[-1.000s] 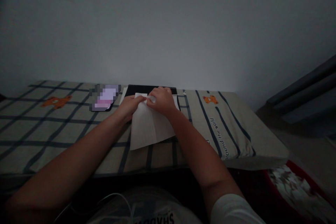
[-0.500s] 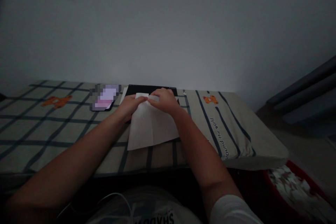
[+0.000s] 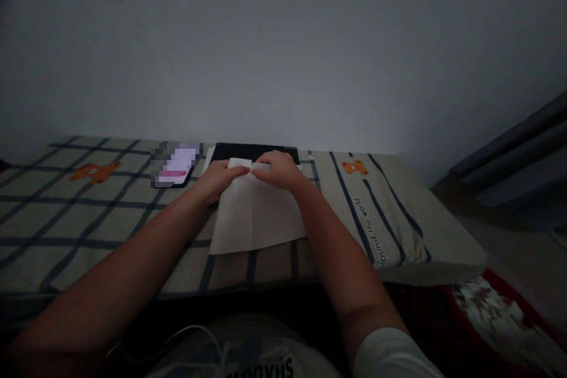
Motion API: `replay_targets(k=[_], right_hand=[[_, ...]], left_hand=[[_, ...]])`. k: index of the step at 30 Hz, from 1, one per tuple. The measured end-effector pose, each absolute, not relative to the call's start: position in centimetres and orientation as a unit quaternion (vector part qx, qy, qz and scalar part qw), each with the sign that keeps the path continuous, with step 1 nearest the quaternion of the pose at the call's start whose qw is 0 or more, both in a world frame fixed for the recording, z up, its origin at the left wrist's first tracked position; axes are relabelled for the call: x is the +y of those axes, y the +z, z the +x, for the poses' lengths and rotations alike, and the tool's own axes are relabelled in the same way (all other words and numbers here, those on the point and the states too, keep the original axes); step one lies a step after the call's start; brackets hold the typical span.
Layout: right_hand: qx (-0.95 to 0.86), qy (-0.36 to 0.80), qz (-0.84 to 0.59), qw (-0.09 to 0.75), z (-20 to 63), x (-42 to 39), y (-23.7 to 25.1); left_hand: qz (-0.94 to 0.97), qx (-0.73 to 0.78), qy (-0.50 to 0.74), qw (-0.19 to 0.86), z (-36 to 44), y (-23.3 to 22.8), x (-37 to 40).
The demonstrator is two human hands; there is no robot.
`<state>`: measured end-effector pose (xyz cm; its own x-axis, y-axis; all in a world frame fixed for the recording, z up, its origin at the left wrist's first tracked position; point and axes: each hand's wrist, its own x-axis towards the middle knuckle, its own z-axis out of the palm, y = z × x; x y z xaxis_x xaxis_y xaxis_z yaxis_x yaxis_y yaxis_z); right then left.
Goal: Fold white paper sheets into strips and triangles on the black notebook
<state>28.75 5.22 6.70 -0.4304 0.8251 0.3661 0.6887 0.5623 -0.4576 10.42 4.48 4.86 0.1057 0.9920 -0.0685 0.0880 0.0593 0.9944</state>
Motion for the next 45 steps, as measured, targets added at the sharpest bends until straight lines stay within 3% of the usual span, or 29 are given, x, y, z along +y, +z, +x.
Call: replay_targets(k=[31, 40, 45], right_hand=[[-0.846, 0.082, -0.446, 0.282, 28.2, 4.9, 6.7], [-0.849, 0.015, -0.447, 0.280, 27.8, 4.8, 6.5], [-0.844, 0.036, -0.460, 0.276, 28.2, 4.8, 6.7]], left_hand=[[0.552, 0.524, 0.451, 0.467, 10.5, 4.4, 4.5], [0.482, 0.510, 0.466, 0.539, 11.0, 4.7, 4.4], [0.493, 0.516, 0.458, 0.529, 10.9, 4.9, 4.4]])
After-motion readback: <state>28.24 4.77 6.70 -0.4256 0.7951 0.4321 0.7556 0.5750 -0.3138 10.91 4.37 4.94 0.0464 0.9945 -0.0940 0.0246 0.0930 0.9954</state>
